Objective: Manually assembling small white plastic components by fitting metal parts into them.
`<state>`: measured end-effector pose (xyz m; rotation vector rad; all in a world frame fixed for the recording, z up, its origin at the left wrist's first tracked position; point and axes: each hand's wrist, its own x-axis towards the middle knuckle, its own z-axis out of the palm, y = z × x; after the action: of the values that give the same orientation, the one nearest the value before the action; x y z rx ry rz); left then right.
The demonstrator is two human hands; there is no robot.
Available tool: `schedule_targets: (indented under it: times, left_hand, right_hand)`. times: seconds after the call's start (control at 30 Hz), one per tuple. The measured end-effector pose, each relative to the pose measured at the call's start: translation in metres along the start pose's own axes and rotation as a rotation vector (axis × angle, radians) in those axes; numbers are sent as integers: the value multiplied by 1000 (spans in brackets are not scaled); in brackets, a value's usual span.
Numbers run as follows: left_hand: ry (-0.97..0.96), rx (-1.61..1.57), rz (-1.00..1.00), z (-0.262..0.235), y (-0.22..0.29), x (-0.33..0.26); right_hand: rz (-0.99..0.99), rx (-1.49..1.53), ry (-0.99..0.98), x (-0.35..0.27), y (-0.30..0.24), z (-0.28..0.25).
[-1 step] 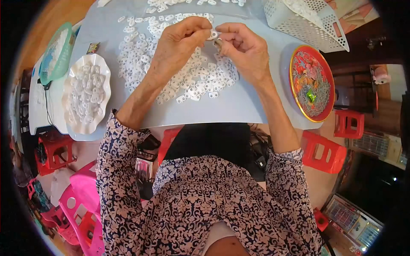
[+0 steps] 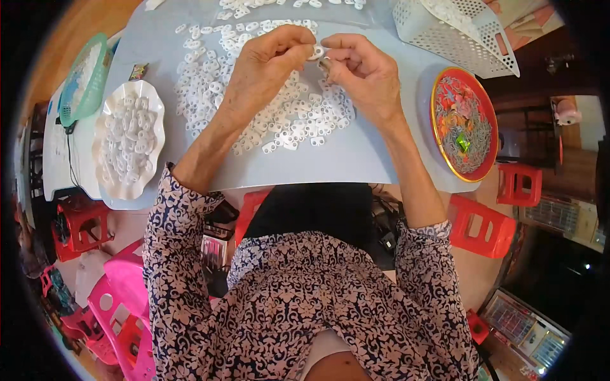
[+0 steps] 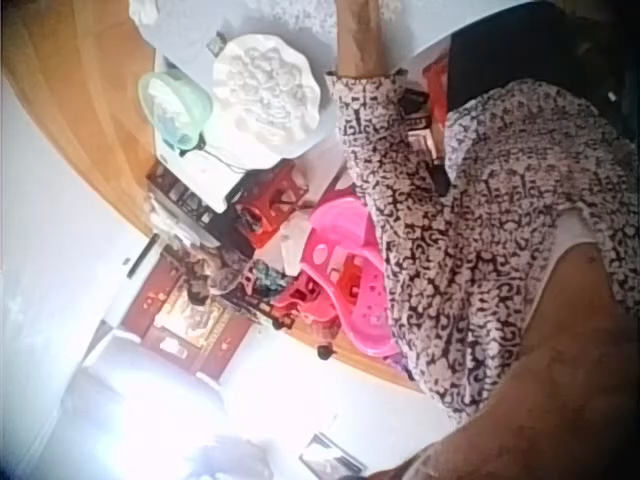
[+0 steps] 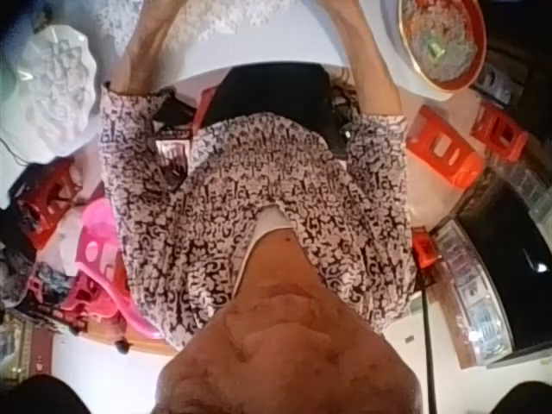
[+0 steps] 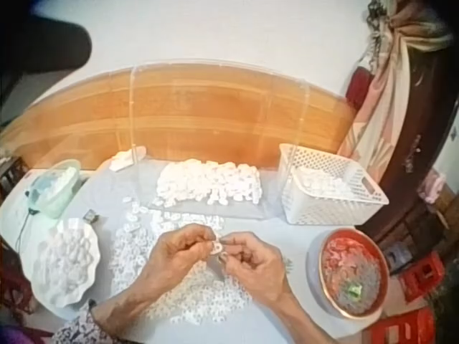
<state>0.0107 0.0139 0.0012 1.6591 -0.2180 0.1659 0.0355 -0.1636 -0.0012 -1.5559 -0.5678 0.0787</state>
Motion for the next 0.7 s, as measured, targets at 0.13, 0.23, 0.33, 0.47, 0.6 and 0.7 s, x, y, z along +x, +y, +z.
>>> schedule_targets:
  times: [0.13, 0.23, 0.33, 0.47, 0.6, 0.7]
  left_hand:
    - [-37, -16, 3, -1, -1, 0]
    - [-50, 34, -5, 1, 2, -1]
    - [-39, -2, -14, 1, 0, -1]
    - [-10, -9, 19, 2, 1, -2]
    - [6, -48, 39, 3, 1, -1]
    - [14, -59, 18, 7, 0, -3]
  right_hand:
    - [8, 2, 30, 0, -2, 0]
    - [9, -4, 47, 0, -4, -1]
    - [11, -11, 48, 1, -3, 0]
    - [3, 10, 24, 1, 0, 2]
    - [20, 4, 23, 1, -4, 2]
    - [8, -5, 34, 0, -5, 2]
